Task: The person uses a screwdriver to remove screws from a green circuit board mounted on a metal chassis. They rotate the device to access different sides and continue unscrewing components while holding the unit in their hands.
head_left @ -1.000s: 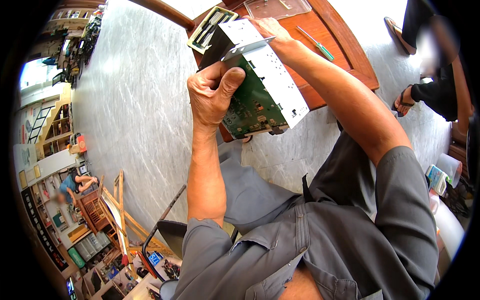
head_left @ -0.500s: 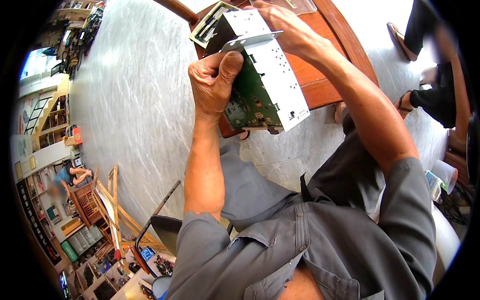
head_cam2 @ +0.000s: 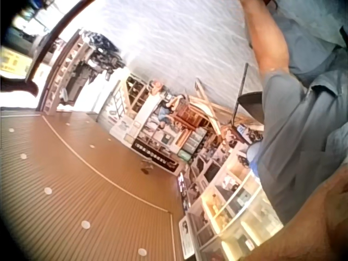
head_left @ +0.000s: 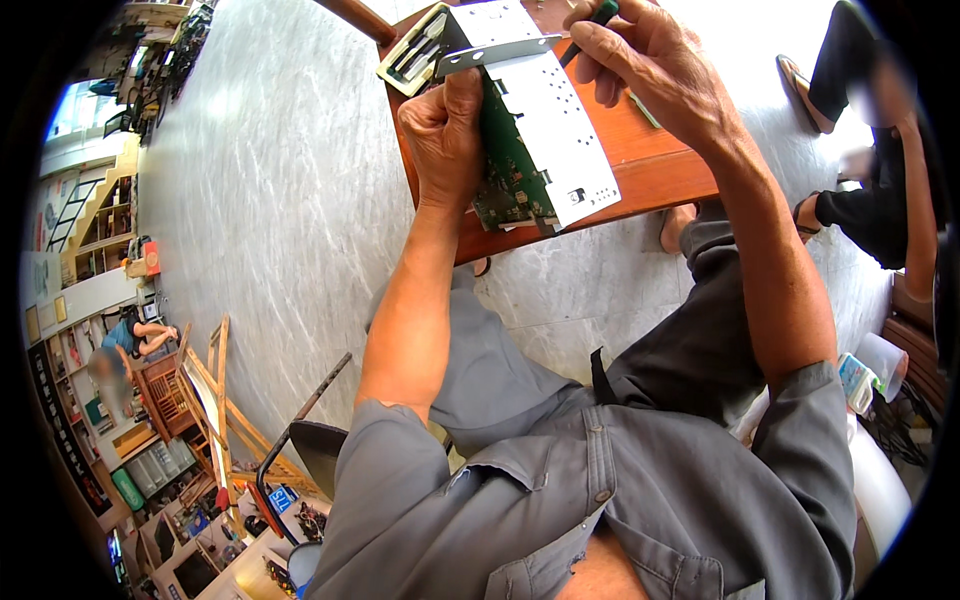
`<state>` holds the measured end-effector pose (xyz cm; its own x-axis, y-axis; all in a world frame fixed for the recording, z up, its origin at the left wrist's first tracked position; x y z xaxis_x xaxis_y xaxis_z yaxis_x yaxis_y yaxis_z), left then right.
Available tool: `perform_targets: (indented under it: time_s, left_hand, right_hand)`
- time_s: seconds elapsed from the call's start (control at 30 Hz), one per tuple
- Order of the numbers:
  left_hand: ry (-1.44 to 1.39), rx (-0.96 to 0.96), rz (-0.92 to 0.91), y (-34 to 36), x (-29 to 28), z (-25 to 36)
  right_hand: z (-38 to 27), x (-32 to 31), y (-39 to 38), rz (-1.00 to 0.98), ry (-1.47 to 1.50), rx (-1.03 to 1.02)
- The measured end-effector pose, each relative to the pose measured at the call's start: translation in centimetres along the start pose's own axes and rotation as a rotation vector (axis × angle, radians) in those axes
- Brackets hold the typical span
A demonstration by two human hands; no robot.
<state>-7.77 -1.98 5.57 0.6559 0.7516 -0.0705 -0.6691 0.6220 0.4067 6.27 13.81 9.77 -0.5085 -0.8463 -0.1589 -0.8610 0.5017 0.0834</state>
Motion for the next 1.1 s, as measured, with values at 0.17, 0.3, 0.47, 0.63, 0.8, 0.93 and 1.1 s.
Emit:
perform_targets:
  time_s: [0.17,0.3,0.47,0.63,0.8,0.93,1.1]
  left_hand:
    - [0.023,0.012,0.037,0.1,-0.1,0.3]
    - [0.028,0.037,0.054,0.0,-0.1,-0.4]
    - [-0.084,-0.025,0.071,0.1,-0.5,-2.2]
    - [-0.017,-0.037,0.011,0.0,-0.6,-1.7]
    - [-0.176,-0.1,-0.099,0.0,-1.0,-2.1]
    - [-0.228,-0.151,-0.034,-0.3,-1.8,-2.2]
    - [-0.322,-0.21,0.029,-0.8,-1.7,-0.8]
  right_hand:
    - [0.1,1.5,-1.0,-0.111,0.114,0.048]
    - [0.3,2.0,-1.8,-0.119,0.167,0.065]
    - [0.0,2.6,-2.2,-0.078,0.096,0.018]
    - [-1.1,3.3,-2.9,-0.076,0.112,-0.045]
    - [-0.7,4.3,-2.5,-0.087,0.159,-0.048]
    - [-2.8,4.7,-3.0,-0.021,-0.046,-0.144]
    - [-1.7,5.0,-2.5,-0.011,-0.075,-0.228]
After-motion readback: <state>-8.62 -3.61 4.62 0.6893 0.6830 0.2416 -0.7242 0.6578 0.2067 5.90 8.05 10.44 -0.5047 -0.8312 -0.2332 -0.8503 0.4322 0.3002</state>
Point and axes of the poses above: each hand's wrist, its own y-axis towards the middle knuckle, its own x-axis out of the palm, z = x × y, the point moved 9 cm from there along y, towards the middle knuckle
